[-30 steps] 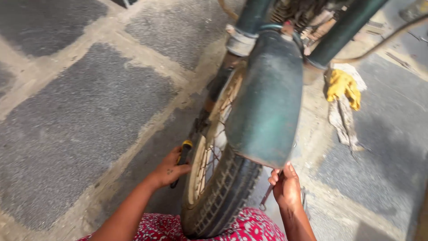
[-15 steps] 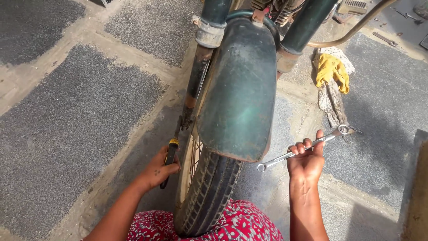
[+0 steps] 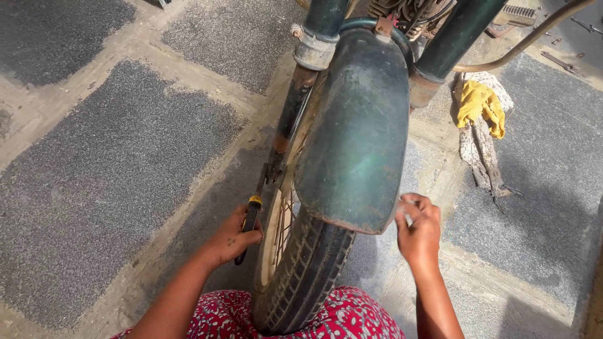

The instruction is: The person sits on the floor beside a motorcycle and works on the front wheel and brake area. They use a spanner, pliers and a screwdriver to loosen and tighten fasteners near the front axle and brake assembly, holding the wheel steady with the other hand while turning the tools.

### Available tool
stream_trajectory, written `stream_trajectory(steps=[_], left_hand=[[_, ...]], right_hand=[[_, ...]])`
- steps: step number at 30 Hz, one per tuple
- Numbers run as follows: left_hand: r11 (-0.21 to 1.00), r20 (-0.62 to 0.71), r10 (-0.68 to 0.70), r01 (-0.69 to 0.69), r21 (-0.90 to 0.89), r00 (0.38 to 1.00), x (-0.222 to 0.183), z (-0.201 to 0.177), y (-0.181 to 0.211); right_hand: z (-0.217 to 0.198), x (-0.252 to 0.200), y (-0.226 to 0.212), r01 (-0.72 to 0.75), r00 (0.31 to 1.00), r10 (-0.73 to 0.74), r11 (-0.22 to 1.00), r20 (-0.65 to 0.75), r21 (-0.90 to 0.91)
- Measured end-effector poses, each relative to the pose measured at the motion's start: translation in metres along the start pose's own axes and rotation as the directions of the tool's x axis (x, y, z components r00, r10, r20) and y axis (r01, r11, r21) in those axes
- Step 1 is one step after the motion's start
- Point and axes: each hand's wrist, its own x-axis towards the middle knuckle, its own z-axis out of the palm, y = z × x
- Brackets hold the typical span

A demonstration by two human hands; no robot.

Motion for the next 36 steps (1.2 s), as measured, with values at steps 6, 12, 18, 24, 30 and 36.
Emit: stream_trajectory(steps=[6,12,18,24,30,36], left_hand=[[0.998,0.000,-0.047,0.047,-0.028,0.999,-0.008,-0.002,0.012],[0.999,0.006,-0.046,0.046,0.009,0.999,-0.007,0.002,0.012],[0.998,0.008,-0.015,0.015,-0.065,1.000,-0.008,0.003,0.010],[0.999,0.011,-0.032,0.032,0.006,0.999,-0.005,0.002,0.008],[0.997,0.004,-0.073,0.073,-0.027,0.997,-0.010,0.006,0.009],[0.998,0.004,-0.048,0.048,-0.044,0.999,-0.009,0.005,0.013]], right_hand=[[-0.028,-0.019,0.018,0.087,0.989,0.030,0.675,0.144,-0.732],[-0.054,-0.030,0.019,-0.268,0.884,0.220,0.962,0.413,0.060],[-0.052,-0.047,0.028,-0.521,0.723,0.282,0.822,0.630,0.229],[-0.069,-0.059,0.064,-0.299,0.902,0.246,0.949,0.354,0.103],[-0.061,-0.062,0.036,-0.419,0.907,0.365,0.837,0.212,0.353],[-0.013,-0.065,0.067,-0.707,0.707,0.676,0.689,0.210,0.163]])
